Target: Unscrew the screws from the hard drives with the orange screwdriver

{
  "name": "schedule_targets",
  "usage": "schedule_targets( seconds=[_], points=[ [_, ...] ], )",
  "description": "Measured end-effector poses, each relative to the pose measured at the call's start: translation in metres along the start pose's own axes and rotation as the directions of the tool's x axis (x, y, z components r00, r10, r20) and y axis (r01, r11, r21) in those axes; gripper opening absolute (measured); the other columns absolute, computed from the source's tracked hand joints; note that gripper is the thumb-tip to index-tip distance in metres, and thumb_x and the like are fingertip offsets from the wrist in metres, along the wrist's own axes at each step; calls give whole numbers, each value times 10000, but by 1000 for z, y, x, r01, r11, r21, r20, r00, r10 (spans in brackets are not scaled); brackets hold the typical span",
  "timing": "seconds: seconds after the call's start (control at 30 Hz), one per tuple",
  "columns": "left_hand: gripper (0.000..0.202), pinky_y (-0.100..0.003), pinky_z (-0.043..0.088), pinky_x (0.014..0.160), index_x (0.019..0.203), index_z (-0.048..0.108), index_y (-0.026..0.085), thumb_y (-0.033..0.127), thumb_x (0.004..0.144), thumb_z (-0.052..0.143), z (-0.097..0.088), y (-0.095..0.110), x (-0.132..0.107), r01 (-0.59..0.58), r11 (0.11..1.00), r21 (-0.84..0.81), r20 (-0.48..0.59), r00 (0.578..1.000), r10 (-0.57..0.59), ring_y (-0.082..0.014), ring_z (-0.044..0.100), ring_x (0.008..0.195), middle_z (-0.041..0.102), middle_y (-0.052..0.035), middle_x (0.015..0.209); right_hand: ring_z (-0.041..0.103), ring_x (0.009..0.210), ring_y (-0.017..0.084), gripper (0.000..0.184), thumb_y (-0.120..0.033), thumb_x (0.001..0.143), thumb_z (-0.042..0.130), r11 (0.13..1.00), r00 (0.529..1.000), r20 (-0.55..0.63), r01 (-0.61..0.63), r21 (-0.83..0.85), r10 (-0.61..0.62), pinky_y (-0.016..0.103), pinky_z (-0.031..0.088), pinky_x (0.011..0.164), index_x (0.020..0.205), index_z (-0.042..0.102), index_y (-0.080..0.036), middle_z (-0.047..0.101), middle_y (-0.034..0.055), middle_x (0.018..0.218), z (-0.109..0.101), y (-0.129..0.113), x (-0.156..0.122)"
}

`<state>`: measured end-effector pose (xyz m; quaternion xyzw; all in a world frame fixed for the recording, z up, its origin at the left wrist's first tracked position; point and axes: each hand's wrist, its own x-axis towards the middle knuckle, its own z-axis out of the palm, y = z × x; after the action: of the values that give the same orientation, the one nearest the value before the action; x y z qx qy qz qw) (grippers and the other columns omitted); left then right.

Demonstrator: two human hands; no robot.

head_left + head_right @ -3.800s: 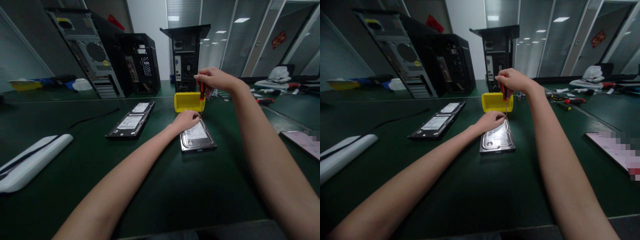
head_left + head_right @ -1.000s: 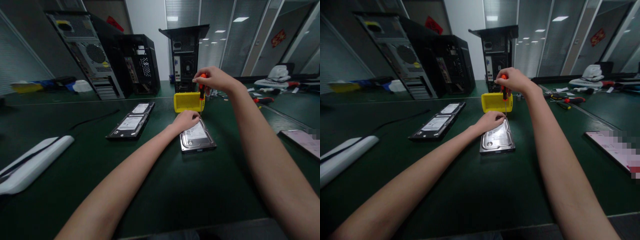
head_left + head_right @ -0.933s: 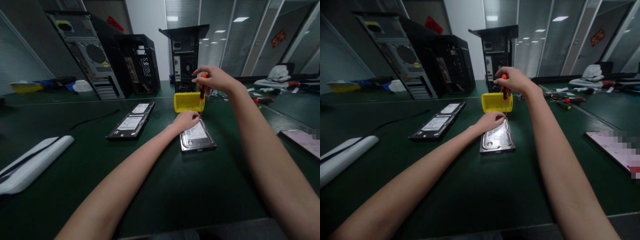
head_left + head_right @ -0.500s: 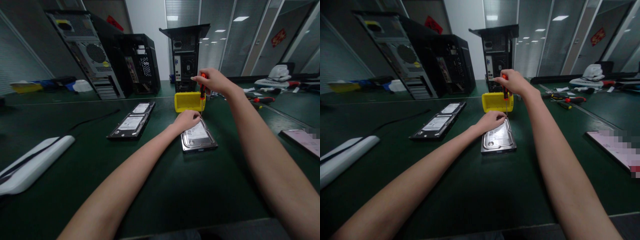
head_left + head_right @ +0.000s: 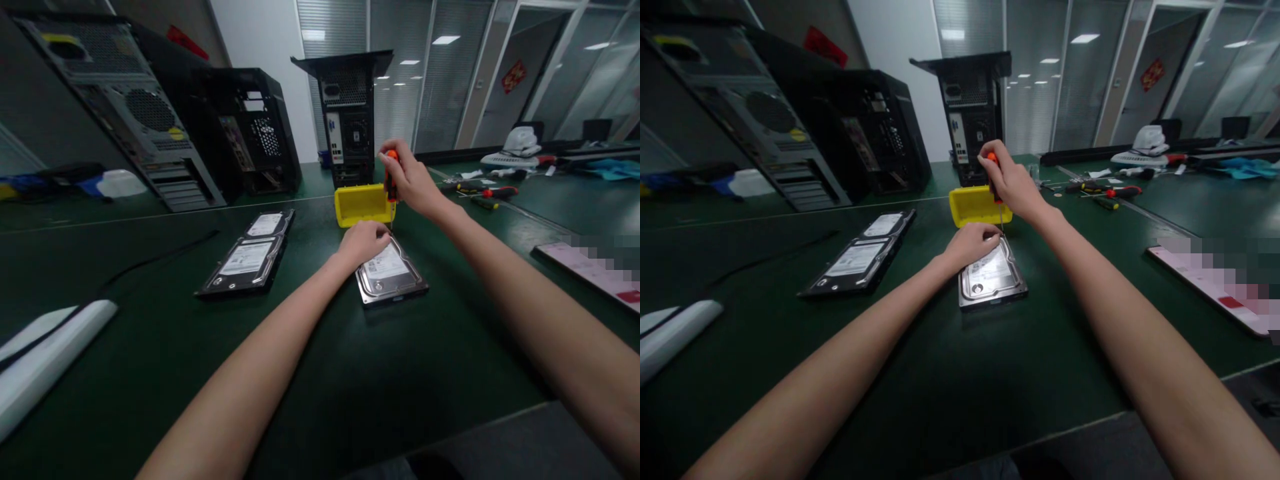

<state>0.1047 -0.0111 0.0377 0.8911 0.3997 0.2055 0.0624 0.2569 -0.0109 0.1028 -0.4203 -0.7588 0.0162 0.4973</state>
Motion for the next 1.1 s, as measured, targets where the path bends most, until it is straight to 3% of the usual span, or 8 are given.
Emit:
schedule_targets(
  seconds=[0.2, 0.47, 0.6, 0.73, 0.87, 0.93, 1.03, 1.1],
  points=[
    [322, -333, 494, 825, 1027, 726, 187, 298, 868, 469, -3, 6, -2, 22, 999, 45, 3, 1000, -22, -233, 650, 956, 721, -85, 1007, 580, 557, 154, 375, -542, 957, 283, 1000, 999, -47, 3, -6, -3, 315, 500, 581, 1135, 446, -255, 571, 4, 699, -1, -14, -24],
    [324, -323, 484, 818, 1025, 733, 175, 282, 872, 468, -1, 7, -11, 7, 1000, -19, -7, 1000, -8, -214, 652, 908, 721, -98, 997, 578, 597, 95, 382, -548, 942, 328, 972, 1000, -2, 15, 235, -15, 229, 496, 533, 1161, 456, -262, 580, 4, 777, -5, -18, -36],
    [320, -312, 481, 827, 1024, 732, 179, 294, 857, 485, 6, -1, -10, 26, 992, -123, -3, 1000, -27, -202, 639, 923, 716, -88, 1025, 493, 488, 39, 416, -464, 951, 395, 922, 1000, -4, -22, 387, 25, 173, 423, 443, 1317, 329, -276, 556, -29, 767, -5, -8, -39],
    [313, -307, 472, 850, 1009, 731, 180, 295, 849, 487, 9, -2, -8, 30, 981, -190, 0, 1000, -30, -198, 621, 954, 711, -76, 1041, 503, 513, 36, 565, -369, 923, 508, 909, 998, -69, 31, 417, -3, 173, 424, 470, 1393, 225, -238, 597, -21, 811, -6, 4, -35],
    [310, -302, 461, 876, 1000, 730, 165, 277, 839, 490, 8, 0, -7, 27, 975, -219, -7, 1000, -29, -201, 612, 972, 705, -84, 1040, 522, 569, 58, 453, -339, 928, 496, 925, 996, -83, 16, 379, 16, 195, 410, 468, 1336, 321, -251, 632, 8, 938, -4, 7, -29],
    [309, -305, 459, 886, 1001, 729, 162, 273, 835, 493, 8, 1, -8, 27, 974, -225, -10, 999, -30, -204, 608, 980, 703, -86, 1041, 532, 614, 62, 384, -313, 939, 463, 928, 992, -127, 50, 370, -2, 202, 437, 510, 1302, 348, -264, 608, 23, 1110, -1, 7, -28],
    [312, -319, 459, 892, 995, 731, 162, 279, 830, 494, 7, 1, -7, 22, 976, -216, -21, 999, -27, -208, 609, 974, 705, -88, 1034, 545, 682, 62, 316, -281, 958, 398, 896, 979, -201, 126, 426, -42, 227, 489, 633, 1272, 381, -248, 412, 52, 1401, 3, 5, -28],
    [315, -328, 462, 889, 994, 732, 163, 285, 828, 493, 7, 0, -7, 16, 978, -209, -27, 999, -22, -209, 612, 962, 707, -88, 1033, 548, 686, 69, 317, -273, 958, 388, 865, 974, -221, 153, 478, -50, 252, 502, 671, 1272, 379, -225, 338, 76, 1452, 4, 5, -28]
  ],
)
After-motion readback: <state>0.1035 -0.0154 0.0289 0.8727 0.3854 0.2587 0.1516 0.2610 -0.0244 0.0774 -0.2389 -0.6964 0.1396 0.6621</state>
